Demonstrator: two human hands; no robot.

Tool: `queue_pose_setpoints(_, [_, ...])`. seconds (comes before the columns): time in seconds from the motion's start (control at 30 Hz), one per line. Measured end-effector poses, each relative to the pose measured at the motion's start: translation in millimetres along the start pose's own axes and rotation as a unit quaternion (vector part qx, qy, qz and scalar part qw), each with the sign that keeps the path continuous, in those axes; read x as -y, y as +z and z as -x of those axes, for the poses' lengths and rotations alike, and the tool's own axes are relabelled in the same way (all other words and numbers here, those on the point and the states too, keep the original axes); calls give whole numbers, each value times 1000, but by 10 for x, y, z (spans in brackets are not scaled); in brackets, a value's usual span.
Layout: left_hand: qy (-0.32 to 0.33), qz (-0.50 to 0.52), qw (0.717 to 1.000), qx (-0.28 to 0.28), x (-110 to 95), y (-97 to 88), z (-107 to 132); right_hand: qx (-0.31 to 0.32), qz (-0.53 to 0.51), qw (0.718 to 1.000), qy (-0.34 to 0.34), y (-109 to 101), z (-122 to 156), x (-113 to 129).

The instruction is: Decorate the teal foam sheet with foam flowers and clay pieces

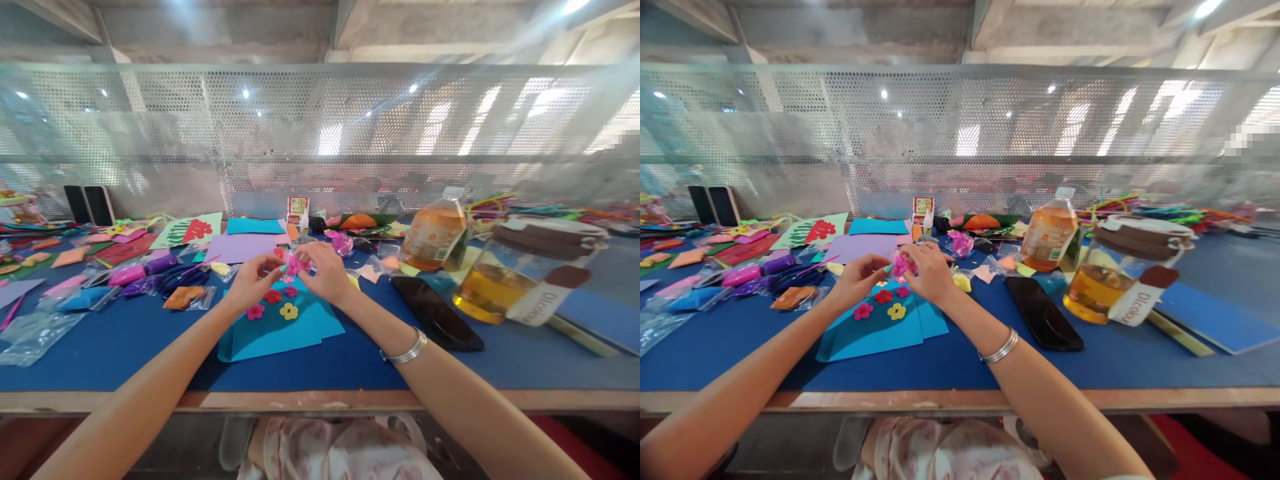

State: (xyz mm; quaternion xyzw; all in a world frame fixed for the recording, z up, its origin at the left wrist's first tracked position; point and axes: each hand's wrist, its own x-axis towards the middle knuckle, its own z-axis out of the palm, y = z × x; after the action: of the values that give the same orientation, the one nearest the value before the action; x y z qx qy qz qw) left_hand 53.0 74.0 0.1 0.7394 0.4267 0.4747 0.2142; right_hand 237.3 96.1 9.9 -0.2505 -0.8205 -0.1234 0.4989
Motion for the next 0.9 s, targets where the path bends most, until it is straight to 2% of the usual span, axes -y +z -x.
queue_pose_setpoints(0.07, [-4, -6, 1000, 1, 8, 13, -1, 26, 22, 999, -18, 5, 15, 5])
queue_pose_setpoints(0.17, [8, -43, 998, -34, 1, -7, -3, 81, 76, 994, -2, 7, 22, -47])
queue_pose_setpoints(0.23, [33, -94, 993, -63, -9, -52, -3, 83, 124, 988, 42, -14, 26, -175])
queue_pose_setpoints(0.3, [74, -162, 982, -67, -15, -107, -2, 64, 181, 974, 125, -74, 51, -385])
queue_pose_setpoints(0.4, [133, -252, 958, -37, -16, -168, 2, 77, 253, 923, 280, -248, 131, -744])
queue_pose_setpoints(0.5, [156, -306, 939, -6, -30, -183, 8, 113, 268, 845, 448, -468, 203, -985])
queue_pose_setpoints(0.53, [159, -317, 935, 3, -37, -183, 11, 110, 281, 825, 478, -535, 215, -1026])
queue_pose_setpoints(0.63, [162, -332, 929, 26, -50, -189, 20, 99, 352, 781, 506, -693, 232, -1085])
queue_pose_setpoints(0.7, [159, -340, 926, 39, -48, -203, 24, 146, 362, 738, 551, -758, 256, -1126])
queue_pose_setpoints(0.77, [150, -352, 922, 51, -45, -218, 26, 221, 333, 697, 595, -790, 307, -1191])
queue_pose_setpoints(0.8, [146, -358, 920, 55, -46, -224, 27, 244, 322, 689, 601, -792, 340, -1228])
queue_pose_setpoints(0.83, [140, -364, 919, 60, -51, -226, 28, 263, 313, 693, 594, -784, 375, -1262])
queue_pose_setpoints(0.9, [132, -375, 915, 70, -68, -221, 29, 272, 298, 728, 553, -739, 433, -1307])
